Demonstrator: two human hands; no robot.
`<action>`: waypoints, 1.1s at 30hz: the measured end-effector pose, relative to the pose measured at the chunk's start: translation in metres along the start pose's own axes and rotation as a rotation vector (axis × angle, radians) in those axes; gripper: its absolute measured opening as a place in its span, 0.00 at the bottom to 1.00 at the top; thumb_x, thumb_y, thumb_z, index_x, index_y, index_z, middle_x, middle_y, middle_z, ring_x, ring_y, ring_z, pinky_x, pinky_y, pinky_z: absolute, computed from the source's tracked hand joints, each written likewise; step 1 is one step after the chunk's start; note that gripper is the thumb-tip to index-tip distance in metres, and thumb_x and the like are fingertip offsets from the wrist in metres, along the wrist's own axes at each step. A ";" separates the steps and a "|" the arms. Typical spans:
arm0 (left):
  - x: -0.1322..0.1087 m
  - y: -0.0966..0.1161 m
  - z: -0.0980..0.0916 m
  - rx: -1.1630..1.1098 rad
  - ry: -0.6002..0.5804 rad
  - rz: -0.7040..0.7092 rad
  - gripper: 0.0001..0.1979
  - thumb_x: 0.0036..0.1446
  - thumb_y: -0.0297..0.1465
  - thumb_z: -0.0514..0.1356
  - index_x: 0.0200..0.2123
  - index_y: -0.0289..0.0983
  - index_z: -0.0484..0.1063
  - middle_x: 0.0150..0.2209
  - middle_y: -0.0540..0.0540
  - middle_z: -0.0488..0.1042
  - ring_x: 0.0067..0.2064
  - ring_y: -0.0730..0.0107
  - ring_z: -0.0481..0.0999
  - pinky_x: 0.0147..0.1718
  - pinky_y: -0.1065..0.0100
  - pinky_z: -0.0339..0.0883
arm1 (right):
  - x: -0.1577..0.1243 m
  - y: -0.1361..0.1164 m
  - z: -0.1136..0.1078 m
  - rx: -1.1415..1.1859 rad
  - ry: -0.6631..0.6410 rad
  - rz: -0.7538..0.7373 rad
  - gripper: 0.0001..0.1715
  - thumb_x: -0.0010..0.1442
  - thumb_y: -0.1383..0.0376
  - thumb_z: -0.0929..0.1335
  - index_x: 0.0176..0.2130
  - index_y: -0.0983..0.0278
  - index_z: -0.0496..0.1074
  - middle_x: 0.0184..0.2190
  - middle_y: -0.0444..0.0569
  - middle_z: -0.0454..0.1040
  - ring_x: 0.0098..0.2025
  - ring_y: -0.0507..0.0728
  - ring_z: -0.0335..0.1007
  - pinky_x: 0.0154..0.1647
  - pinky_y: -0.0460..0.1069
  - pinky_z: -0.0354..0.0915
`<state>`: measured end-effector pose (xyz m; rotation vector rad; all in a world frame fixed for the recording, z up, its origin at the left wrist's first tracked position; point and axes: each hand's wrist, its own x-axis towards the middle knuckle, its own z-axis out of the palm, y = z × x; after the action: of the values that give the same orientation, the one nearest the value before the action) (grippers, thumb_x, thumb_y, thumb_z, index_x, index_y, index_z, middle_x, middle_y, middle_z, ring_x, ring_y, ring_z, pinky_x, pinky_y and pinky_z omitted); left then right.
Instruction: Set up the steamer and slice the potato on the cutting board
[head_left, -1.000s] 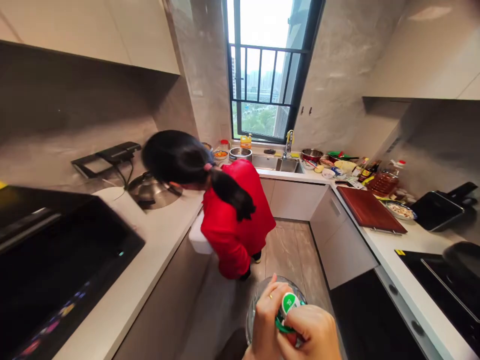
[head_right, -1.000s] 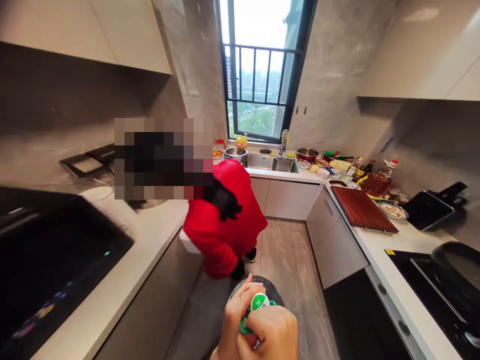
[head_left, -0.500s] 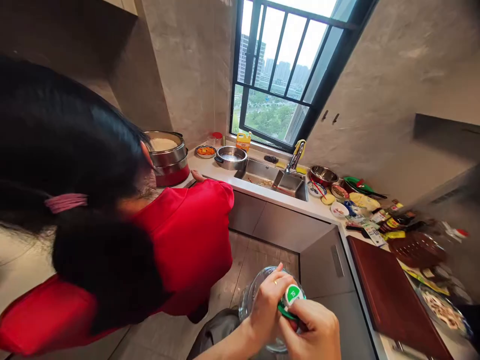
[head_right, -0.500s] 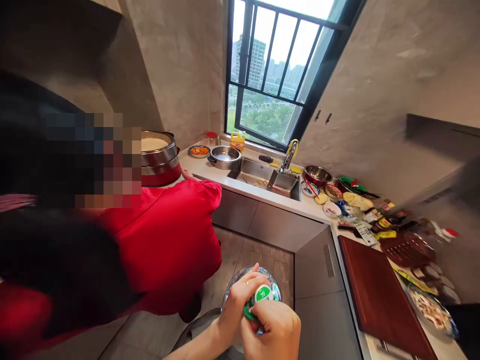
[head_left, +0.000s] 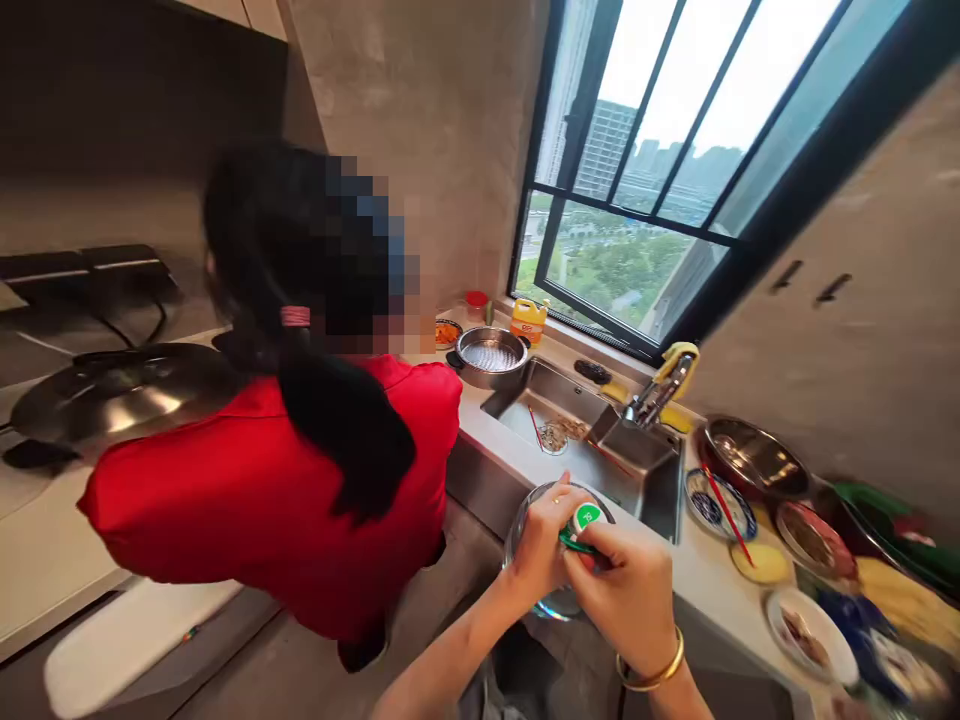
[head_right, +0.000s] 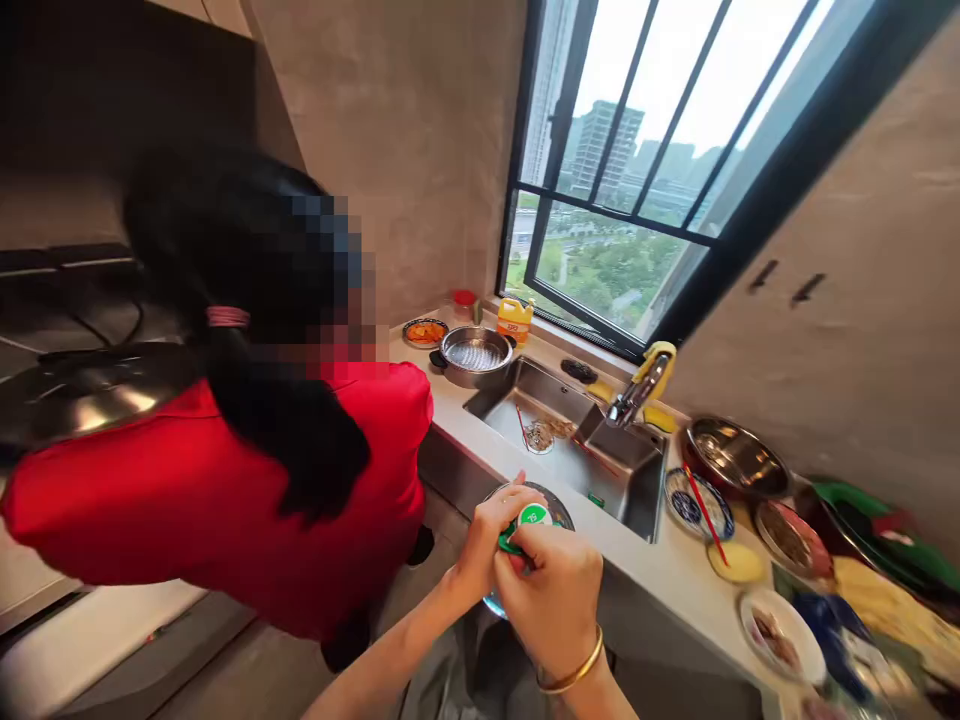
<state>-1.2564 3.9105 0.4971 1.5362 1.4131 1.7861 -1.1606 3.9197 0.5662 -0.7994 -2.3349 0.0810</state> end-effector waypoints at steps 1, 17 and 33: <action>0.019 -0.011 0.003 0.013 0.017 0.007 0.05 0.50 0.30 0.55 0.31 0.38 0.70 0.32 0.49 0.74 0.37 0.68 0.74 0.61 0.54 0.54 | 0.017 0.014 0.006 0.010 -0.003 -0.012 0.12 0.46 0.69 0.63 0.14 0.64 0.61 0.11 0.39 0.56 0.15 0.46 0.48 0.19 0.45 0.46; 0.182 -0.168 -0.022 0.052 -0.077 -0.041 0.11 0.53 0.35 0.58 0.37 0.36 0.72 0.38 0.46 0.77 0.43 0.67 0.75 0.60 0.57 0.55 | 0.166 0.121 0.127 0.105 -0.226 -0.113 0.14 0.56 0.64 0.65 0.21 0.64 0.68 0.15 0.42 0.64 0.17 0.49 0.59 0.20 0.45 0.55; 0.172 -0.152 -0.049 0.334 -0.313 -0.214 0.37 0.51 0.42 0.63 0.62 0.39 0.56 0.65 0.37 0.55 0.66 0.52 0.52 0.64 0.41 0.36 | 0.203 0.216 0.125 0.602 -0.671 -0.020 0.19 0.57 0.63 0.70 0.48 0.60 0.68 0.41 0.51 0.71 0.43 0.56 0.68 0.43 0.51 0.68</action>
<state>-1.4018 4.0902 0.4585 1.6620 1.6964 1.1693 -1.2437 4.2282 0.5283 -0.4756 -2.6790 1.1356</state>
